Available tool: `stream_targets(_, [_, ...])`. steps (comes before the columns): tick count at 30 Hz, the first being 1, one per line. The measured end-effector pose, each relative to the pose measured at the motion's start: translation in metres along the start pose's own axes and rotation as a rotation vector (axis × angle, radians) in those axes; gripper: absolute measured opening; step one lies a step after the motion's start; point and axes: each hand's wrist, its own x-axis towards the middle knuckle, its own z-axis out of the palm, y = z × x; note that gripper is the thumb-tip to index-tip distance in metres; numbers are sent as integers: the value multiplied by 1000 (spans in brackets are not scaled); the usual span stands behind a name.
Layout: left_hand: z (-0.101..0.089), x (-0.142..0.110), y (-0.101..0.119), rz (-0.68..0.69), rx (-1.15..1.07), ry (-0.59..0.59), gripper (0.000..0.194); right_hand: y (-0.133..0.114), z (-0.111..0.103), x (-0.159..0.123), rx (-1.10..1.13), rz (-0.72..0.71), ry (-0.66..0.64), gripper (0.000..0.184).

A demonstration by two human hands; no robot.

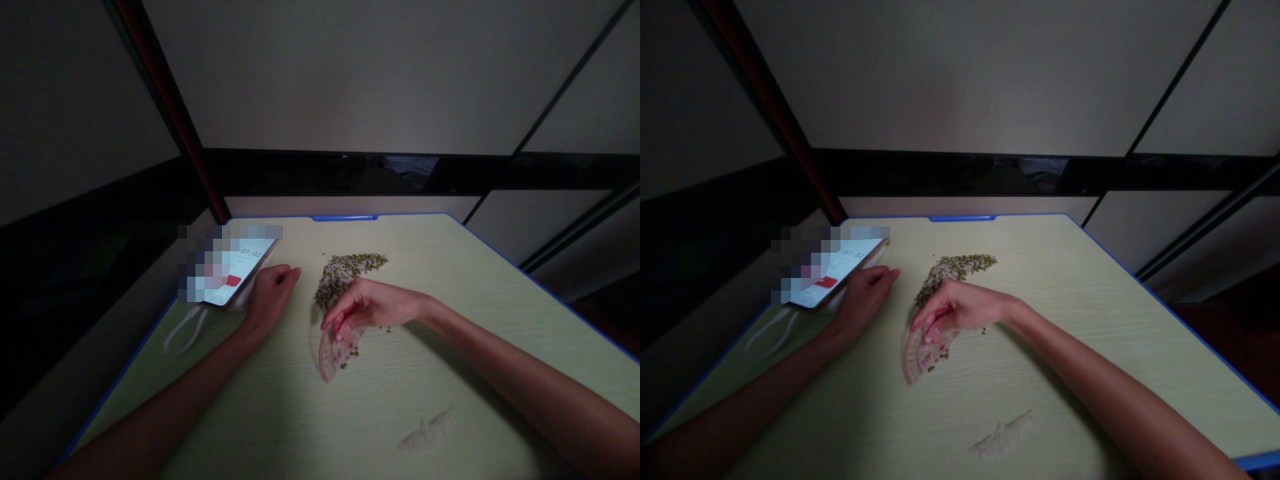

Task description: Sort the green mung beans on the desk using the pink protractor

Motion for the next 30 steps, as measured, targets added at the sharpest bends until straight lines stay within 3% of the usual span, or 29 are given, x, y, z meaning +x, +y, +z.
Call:
stream_targets(8, [0, 2, 0, 0, -8, -4, 34, -4, 5, -12, -35, 24, 42, 18])
stream_targets(15, [0, 2, 0, 4, 7, -12, 34, -4, 1, -41, 75, -70, 298, 19])
stream_targets(19, [0, 2, 1, 1, 17, -15, 34, 7, -7, -66, 87, -32, 395, 16])
stream_targets(23, [0, 1, 3, -4, 31, -2, 33, 17, -16, -85, 92, 79, 347, 11])
stream_targets(30, [-1, 0, 7, -16, 53, 14, 34, 27, -21, -81, -1, 88, 501, 18])
